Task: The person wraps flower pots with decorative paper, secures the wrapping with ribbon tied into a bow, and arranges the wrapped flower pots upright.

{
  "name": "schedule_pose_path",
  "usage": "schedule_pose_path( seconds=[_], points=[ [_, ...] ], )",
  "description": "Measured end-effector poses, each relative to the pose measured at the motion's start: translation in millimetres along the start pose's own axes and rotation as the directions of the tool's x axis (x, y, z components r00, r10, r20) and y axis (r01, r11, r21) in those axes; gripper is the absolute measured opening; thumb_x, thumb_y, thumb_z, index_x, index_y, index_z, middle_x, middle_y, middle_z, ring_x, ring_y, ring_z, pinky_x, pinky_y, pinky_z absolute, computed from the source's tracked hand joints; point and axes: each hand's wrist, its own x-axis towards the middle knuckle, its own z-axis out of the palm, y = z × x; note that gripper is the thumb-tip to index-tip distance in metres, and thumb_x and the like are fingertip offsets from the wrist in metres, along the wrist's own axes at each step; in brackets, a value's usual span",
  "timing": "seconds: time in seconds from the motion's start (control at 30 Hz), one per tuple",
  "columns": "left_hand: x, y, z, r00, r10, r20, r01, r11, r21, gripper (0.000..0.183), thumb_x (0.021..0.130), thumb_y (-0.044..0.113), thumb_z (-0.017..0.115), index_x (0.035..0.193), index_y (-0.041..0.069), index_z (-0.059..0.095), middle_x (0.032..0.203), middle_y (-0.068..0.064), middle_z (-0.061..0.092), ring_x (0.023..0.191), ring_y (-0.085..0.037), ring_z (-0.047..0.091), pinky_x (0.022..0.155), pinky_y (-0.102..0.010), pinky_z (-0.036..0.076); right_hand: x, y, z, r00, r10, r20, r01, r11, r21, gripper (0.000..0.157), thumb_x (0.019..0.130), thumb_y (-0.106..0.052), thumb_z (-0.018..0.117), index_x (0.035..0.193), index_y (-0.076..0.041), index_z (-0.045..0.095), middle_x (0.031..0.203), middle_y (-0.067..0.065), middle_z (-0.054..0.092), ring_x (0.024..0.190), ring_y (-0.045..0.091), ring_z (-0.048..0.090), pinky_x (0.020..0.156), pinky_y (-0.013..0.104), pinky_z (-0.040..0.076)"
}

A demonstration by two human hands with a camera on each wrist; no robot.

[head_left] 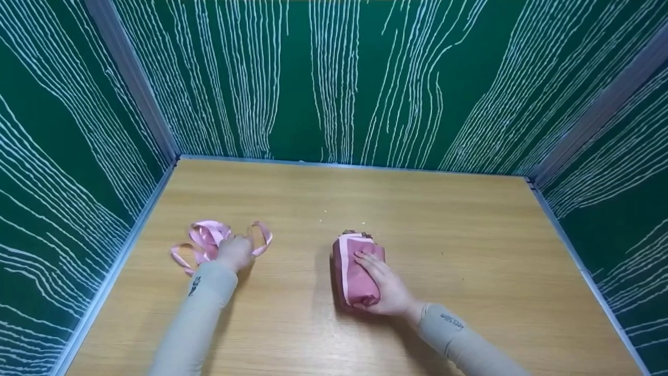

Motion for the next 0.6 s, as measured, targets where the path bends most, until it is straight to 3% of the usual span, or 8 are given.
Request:
schedule_pose_path(
  seconds=[0.2,0.3,0.47,0.53,0.6],
  points=[
    [1.5,1.5,4.3,1.0,-0.004,0.017,0.002,0.996,0.09,0.071,0.083,0.022,0.07,0.137,-0.011,0.037,0.096,-0.021,0.063,0.09,-0.04,0.06,0.085,-0.053,0.047,-0.1,0.5,-1.6,1.0,-0.013,0.014,0.014,0.999,-0.035,0.104,0.054,-0.034,0.089,0.139,0.001,0.041,0.144,0.017,0.044,0.131,0.037,0.041,0.107,0.053,0.032],
    [4.6,4.3,2.6,1.0,-0.008,0.007,0.007,0.992,0.127,0.078,0.077,0.012,0.074,0.139,-0.011,0.032,0.095,-0.018,0.064,0.087,-0.037,0.061,0.085,-0.051,0.047,1.2,-0.2,-5.1,1.0,0.005,0.022,-0.004,1.0,-0.022,0.105,0.053,-0.033,0.089,0.14,0.001,0.04,0.144,0.016,0.043,0.132,0.035,0.04,0.109,0.052,0.028],
    [4.3,4.9,3.9,1.0,-0.02,-0.012,0.021,0.99,0.14,0.063,0.066,-0.007,0.071,0.125,-0.008,0.05,0.097,-0.019,0.066,0.087,-0.037,0.062,0.085,-0.05,0.049,1.9,-2.1,-5.4,0.999,0.029,0.036,-0.028,1.0,-0.012,0.105,0.054,-0.032,0.088,0.14,0.001,0.039,0.145,0.016,0.042,0.133,0.037,0.039,0.109,0.053,0.028],
    [4.6,4.6,5.2,1.0,-0.02,-0.019,0.023,0.99,0.138,0.048,0.069,-0.009,0.069,0.115,-0.004,0.058,0.096,-0.019,0.066,0.086,-0.037,0.063,0.083,-0.049,0.051,1.9,-2.6,-5.2,0.998,0.032,0.047,-0.032,0.999,-0.009,0.104,0.055,-0.032,0.088,0.14,0.001,0.039,0.145,0.017,0.041,0.133,0.038,0.039,0.109,0.054,0.029],
    [4.8,4.1,6.2,1.0,-0.021,-0.022,0.024,0.99,0.138,0.05,0.071,-0.01,0.066,0.119,-0.003,0.057,0.093,-0.018,0.067,0.083,-0.036,0.064,0.079,-0.047,0.053,1.7,-3.0,-5.0,0.998,0.04,0.056,-0.039,0.999,-0.002,0.104,0.055,-0.032,0.088,0.141,0.001,0.038,0.145,0.017,0.041,0.133,0.038,0.038,0.109,0.054,0.029]
  ],
)
